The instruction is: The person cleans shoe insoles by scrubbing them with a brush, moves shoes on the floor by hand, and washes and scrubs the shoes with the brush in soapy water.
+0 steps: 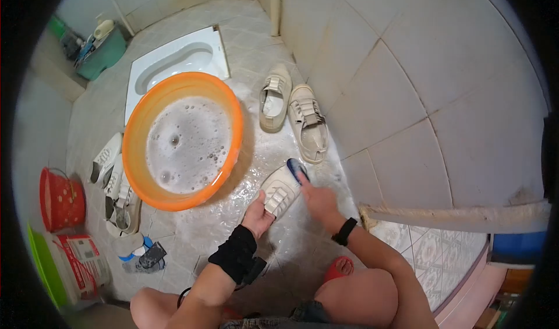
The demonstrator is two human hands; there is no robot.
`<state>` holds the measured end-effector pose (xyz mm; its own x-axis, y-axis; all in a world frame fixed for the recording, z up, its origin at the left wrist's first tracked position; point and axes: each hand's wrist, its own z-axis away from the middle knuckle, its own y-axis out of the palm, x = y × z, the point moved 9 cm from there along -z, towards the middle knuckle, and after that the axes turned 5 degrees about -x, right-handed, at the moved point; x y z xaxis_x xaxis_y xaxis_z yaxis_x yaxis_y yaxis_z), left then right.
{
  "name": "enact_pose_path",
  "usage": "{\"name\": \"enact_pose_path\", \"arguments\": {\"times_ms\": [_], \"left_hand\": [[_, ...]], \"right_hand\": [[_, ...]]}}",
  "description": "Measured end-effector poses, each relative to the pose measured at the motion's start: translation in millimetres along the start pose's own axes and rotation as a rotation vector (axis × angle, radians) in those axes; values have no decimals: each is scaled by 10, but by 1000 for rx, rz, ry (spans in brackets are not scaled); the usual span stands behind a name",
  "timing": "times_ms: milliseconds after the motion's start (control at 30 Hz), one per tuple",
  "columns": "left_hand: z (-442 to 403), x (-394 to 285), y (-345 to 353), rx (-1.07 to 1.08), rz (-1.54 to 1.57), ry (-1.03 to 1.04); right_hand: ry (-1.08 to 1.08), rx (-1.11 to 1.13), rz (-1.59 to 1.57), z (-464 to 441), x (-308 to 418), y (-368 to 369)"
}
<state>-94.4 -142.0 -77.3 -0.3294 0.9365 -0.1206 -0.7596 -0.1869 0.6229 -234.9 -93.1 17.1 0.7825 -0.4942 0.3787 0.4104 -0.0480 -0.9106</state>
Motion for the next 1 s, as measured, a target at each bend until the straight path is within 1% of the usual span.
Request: {"name": "enact_pose_path", "arguments": {"times_ms": [33, 67, 133, 167, 200, 233, 267, 300, 333, 367, 400, 433, 467, 533, 567, 600, 633, 667, 733, 767, 800, 867, 900, 933, 1000], "left_hand": [[-10, 9, 11, 28, 2, -15], [-52, -4, 25, 46, -2, -21], [-133, -18, -7, 203, 20, -29], [-300, 9, -279, 164, 2, -22], [-220, 48, -188, 160, 7, -27], [-71, 47, -37, 80, 35, -18], [20, 34, 24, 4, 59, -6], [-31, 41, 14, 86, 34, 8], [-102, 47, -129, 91, 22, 6], [-181, 25, -204, 163, 32, 1], [-222, 6, -187, 234, 46, -2], [-6, -6, 18, 214, 19, -23], [47, 8, 70, 211, 22, -26], [40, 40, -72, 0, 21, -8], [20, 59, -94, 12, 21, -12], [61, 82, -114, 6, 10, -17], [107, 104, -104, 7, -8, -23], [98, 84, -11, 25, -20, -19], [-108, 28, -150, 61, -20, -19], [-166, 42, -250, 73, -17, -24], [-122, 100, -271, 60, -7, -26], [8, 95, -124, -5, -188, 47], [94, 37, -97, -115, -364, 115], [182, 32, -24, -118, -376, 114], [345, -233, 205, -333, -1526, 396]], "right_hand": [[43, 101, -144, 156, -5, 274], [-110, 26, -134, 264, 191, 229], [-413, -147, -78, 566, 577, 134], [-283, -125, -113, 430, 217, 401], [-181, -77, -158, 297, 80, 233], [-77, -33, -200, 171, -47, 47], [-73, -35, -203, 187, -72, 100], [-9, 39, -241, 191, -139, 267], [-179, -10, -201, 321, 111, 167], [-346, -70, -155, 479, 363, 60], [-352, -79, -148, 482, 454, 50], [-302, 29, -76, 483, 481, 178], [-248, 143, -6, 543, 444, 320], [-54, -46, -225, 252, -328, 517], [-36, -90, -89, 62, -348, 100], [-15, -133, 42, -23, -339, -141], [28, -123, -38, 19, -364, -20], [28, -143, -35, 156, -201, -18], [-280, 49, -296, 663, 567, 63], [-267, 126, -135, 670, 635, 7], [-267, 143, -138, 547, 494, 39], [34, 91, -136, 140, -175, 40], [-15, 99, -5, 101, -112, -112], [-8, 95, -15, 119, -88, -87], [82, -21, -102, 64, -104, -190]]}}
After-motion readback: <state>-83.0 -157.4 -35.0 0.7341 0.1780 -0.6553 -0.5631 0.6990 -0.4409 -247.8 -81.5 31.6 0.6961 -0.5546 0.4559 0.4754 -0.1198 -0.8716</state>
